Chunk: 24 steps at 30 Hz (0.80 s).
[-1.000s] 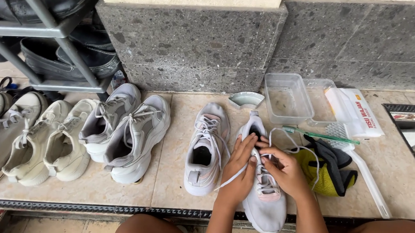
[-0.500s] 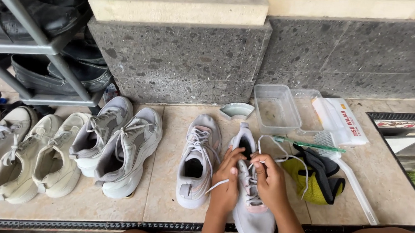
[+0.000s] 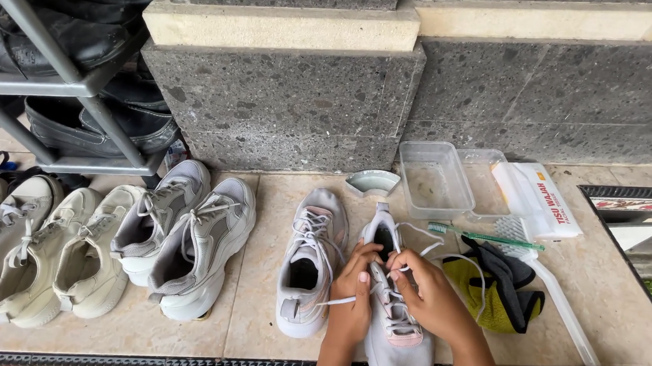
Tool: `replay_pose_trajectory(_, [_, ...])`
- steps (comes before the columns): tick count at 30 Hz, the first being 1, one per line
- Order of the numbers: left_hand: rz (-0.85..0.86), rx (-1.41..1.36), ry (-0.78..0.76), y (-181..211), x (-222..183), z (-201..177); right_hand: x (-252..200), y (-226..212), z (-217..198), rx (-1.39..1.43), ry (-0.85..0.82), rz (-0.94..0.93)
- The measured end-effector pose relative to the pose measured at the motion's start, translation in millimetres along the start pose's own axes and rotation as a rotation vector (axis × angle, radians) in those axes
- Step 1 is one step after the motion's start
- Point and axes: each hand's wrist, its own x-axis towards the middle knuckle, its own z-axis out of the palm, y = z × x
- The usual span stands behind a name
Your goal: A person is untying and loosening the laces of a white sneaker to prepare it for maintenance.
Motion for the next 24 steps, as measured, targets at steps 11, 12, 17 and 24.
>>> replay_pose_trajectory(11, [-0.03, -0.015, -0.006, -4, 0, 1, 5, 4, -9, 0.219, -0.069, 0.003])
replay_pose_trajectory(12, [-0.049, -0.003, -0.011, -6, -2, 1, 4, 4, -8, 0.225, -0.068, 0.013])
replay_pose_trajectory(17, [-0.07, -0.056, 0.014, -9, 0, 3, 5, 8, -11, 0.267, -0.086, -0.008])
replay_pose_trajectory(24, [-0.103, -0.08, 0.023, -10, 1, 6, 4, 5, -8, 0.192, -0.046, 0.019])
